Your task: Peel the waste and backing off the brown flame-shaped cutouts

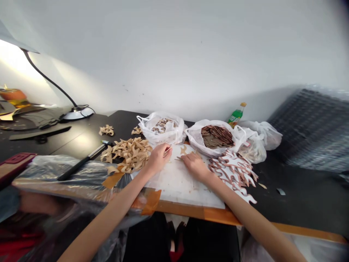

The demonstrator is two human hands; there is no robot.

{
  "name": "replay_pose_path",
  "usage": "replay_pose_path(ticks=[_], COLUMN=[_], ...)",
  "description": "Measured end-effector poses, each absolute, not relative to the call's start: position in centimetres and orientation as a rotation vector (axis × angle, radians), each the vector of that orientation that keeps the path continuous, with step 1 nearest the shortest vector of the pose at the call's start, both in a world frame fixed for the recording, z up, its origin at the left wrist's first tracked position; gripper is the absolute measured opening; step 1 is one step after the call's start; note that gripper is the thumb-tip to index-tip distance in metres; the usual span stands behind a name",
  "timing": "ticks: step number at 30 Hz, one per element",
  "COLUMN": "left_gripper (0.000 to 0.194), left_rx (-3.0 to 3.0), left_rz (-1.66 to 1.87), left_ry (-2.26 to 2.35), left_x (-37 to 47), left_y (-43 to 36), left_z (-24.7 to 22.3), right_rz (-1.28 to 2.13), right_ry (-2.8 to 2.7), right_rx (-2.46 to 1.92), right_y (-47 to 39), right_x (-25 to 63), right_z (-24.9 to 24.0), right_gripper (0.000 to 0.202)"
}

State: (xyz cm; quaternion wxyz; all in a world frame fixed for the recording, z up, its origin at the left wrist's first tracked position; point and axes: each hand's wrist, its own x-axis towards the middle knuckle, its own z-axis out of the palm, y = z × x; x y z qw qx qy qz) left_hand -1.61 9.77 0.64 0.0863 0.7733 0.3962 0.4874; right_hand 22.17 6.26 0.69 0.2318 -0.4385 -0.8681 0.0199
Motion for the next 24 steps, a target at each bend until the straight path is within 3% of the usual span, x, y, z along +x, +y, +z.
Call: replay_pose_path(ticks=[3, 7, 13, 18, 24], left_gripper=[0.015, 0.016, 0.021, 0.028, 0.025], left_rx=[2.271, 2.207, 1.990, 1.733, 1.743], left_rz=[1.441, 1.398, 1.244, 1.044, 0.962], left_ry=[1.177, 1.145, 1.060, 0.962, 0.920], left_x=[-1.7, -1.6, -1.2, -0.7, 0.0], left_y=[9.8, 9.5, 9.3, 8.9, 8.0], left_z=[0.6, 1.0, 1.5, 1.4, 1.5], right_rz=[0.156, 0.668, 0.497, 0.830, 1.096], right_ry=[-2.373, -2.321, -2.045, -1.682, -1.494], right_rx=[-1.119, -0.943, -1.066, -1.107, -1.025], right_y=[5.8, 5.0, 5.2, 4.8, 3.9], right_x=[22.5, 22.7, 23.1, 23.1, 22.6], right_z=[2.1, 3.1, 1.6, 0.6, 0.7], right_gripper=[0.029, 0.031, 0.016, 0.033, 0.042])
